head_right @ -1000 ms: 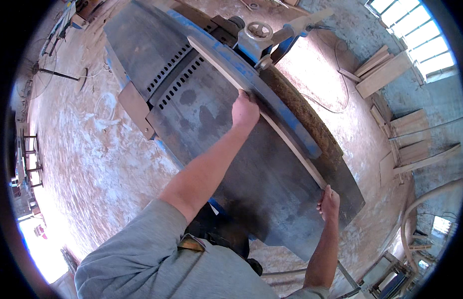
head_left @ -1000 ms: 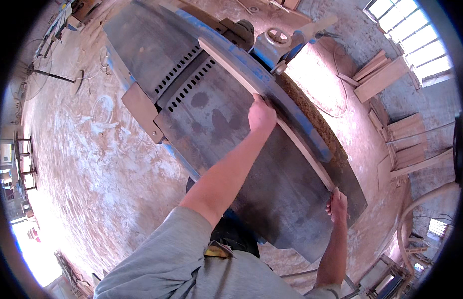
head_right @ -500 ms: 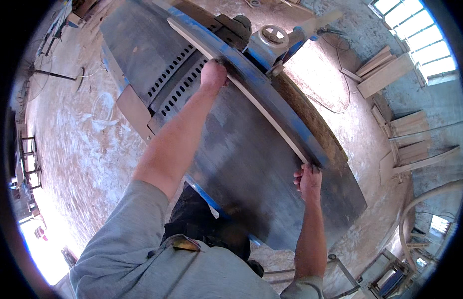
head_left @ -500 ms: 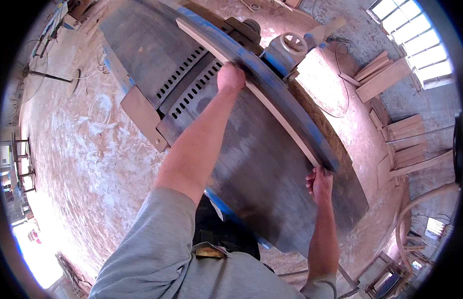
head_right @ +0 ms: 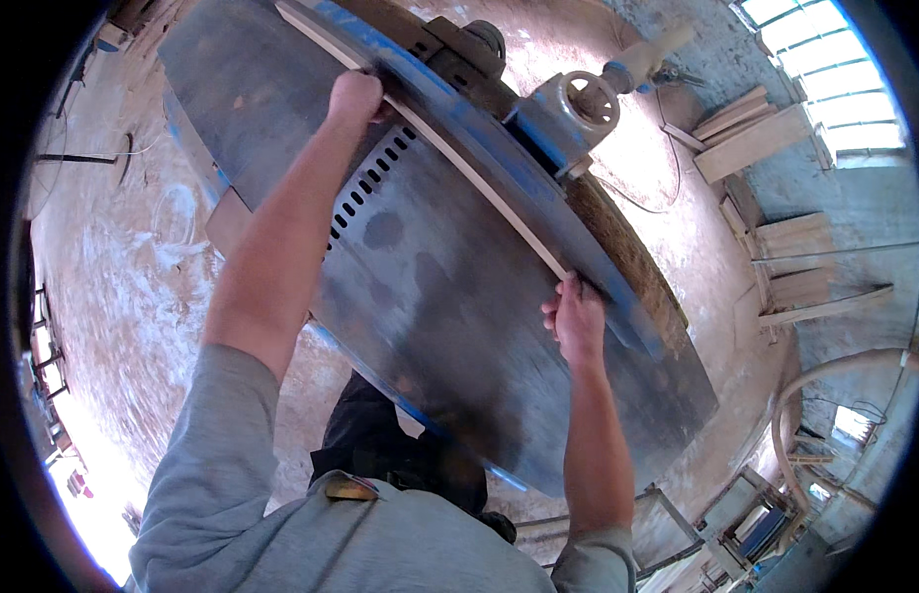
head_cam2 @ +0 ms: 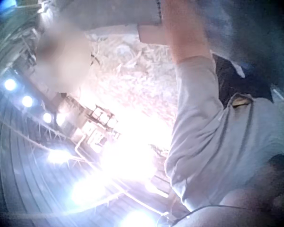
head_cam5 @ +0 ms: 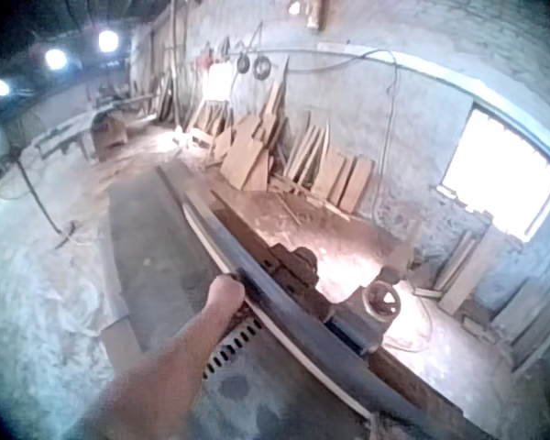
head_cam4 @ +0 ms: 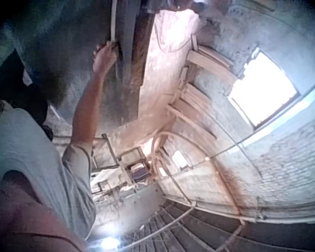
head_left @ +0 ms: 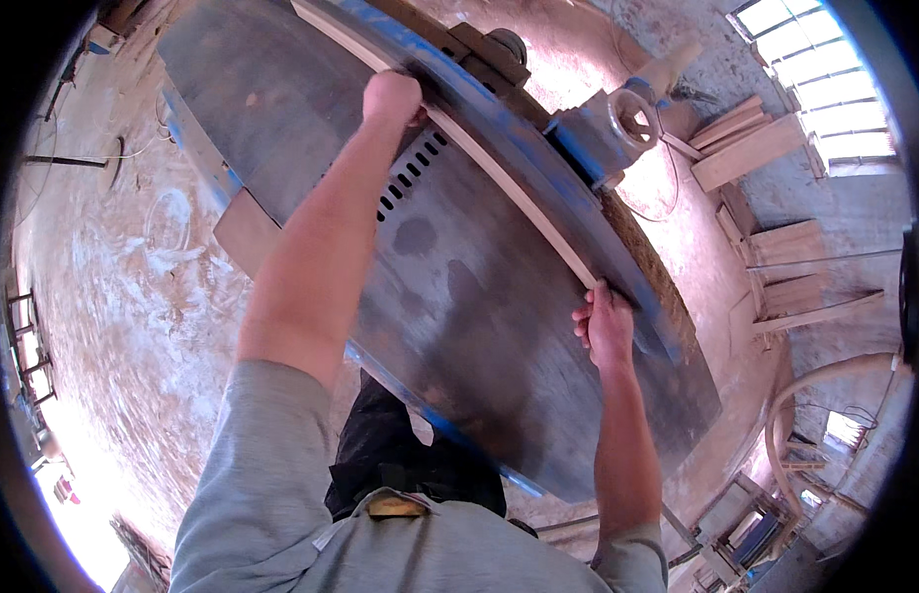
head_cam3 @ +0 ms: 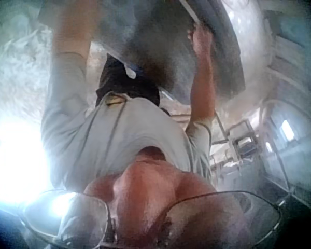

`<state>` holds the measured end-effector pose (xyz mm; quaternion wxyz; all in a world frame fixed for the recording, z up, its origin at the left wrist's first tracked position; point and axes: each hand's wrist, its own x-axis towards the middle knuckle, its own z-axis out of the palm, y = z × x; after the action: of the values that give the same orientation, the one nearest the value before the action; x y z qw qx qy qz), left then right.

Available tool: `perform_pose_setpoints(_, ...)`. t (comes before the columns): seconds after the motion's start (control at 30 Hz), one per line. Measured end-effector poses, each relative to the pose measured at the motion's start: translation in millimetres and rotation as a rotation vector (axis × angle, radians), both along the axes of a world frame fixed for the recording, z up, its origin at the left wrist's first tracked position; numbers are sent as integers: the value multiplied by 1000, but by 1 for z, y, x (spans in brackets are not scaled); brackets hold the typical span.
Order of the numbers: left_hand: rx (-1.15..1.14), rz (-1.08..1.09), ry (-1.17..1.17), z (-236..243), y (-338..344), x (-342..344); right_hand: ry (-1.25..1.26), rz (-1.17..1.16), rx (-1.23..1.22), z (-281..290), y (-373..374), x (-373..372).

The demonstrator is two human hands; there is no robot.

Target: The person measures a wooden board with a tape measure and then repeatedly passes it over a jointer machine to plane the edge.

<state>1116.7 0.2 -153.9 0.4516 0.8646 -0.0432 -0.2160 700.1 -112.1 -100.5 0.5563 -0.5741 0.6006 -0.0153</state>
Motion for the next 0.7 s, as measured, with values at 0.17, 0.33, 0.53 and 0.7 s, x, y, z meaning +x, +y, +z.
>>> perform_pose_setpoints(0.17,295,-290,-248,6,20,63,-9,8,-34,3,18,62)
perform_pose_setpoints(0.33,-109,10,-131,-1,38,115,-37,26,-37,4,35,127)
perform_pose_setpoints(0.53,-3,53,55,25,54,177,-58,21,-60,2,54,197)
perform_pose_setpoints(0.7,-152,51,32,-3,69,222,-16,127,-53,10,67,249)
